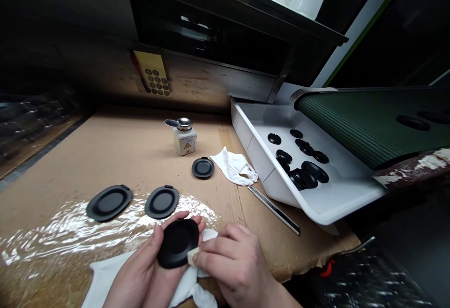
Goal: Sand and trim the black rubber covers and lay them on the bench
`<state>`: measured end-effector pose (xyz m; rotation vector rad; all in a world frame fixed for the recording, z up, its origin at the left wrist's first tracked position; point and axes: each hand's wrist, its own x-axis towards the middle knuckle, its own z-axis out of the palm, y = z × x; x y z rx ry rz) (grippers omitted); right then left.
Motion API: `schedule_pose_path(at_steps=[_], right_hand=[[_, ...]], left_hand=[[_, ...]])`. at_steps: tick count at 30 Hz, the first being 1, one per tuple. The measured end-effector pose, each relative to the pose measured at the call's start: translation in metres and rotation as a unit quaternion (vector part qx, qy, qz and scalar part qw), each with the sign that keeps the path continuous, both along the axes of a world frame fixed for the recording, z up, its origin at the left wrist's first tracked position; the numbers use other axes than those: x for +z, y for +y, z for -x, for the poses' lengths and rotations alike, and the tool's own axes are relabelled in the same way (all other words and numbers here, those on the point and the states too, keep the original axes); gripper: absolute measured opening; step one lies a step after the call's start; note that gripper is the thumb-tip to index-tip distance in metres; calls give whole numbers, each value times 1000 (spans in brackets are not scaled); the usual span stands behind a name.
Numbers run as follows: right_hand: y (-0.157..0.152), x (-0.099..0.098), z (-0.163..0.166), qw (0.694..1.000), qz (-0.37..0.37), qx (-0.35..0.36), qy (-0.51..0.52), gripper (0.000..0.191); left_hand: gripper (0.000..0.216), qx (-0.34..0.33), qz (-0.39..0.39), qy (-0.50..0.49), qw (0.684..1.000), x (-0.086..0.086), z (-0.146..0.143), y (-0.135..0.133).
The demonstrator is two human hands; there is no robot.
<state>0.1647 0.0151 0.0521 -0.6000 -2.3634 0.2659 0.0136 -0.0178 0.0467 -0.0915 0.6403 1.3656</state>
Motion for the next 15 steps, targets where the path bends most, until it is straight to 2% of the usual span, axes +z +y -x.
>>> schedule_pose_path(at_steps=[3,7,10,15], right_hand=[[-2,4,7,1000,-21,4,2,21],[-2,6,33,1000,-22,0,22,23],[3,5,45,998,-3,-48,36,20],[2,4,51,990,27,-122,62,22]], left_hand=[[30,-10,1,-4,1000,1,0,0],[35,-14,-1,0,1000,3,0,-1],[33,11,-9,3,1000,2,-1,-1],[28,4,-6,0,1000,0,-1,-1]])
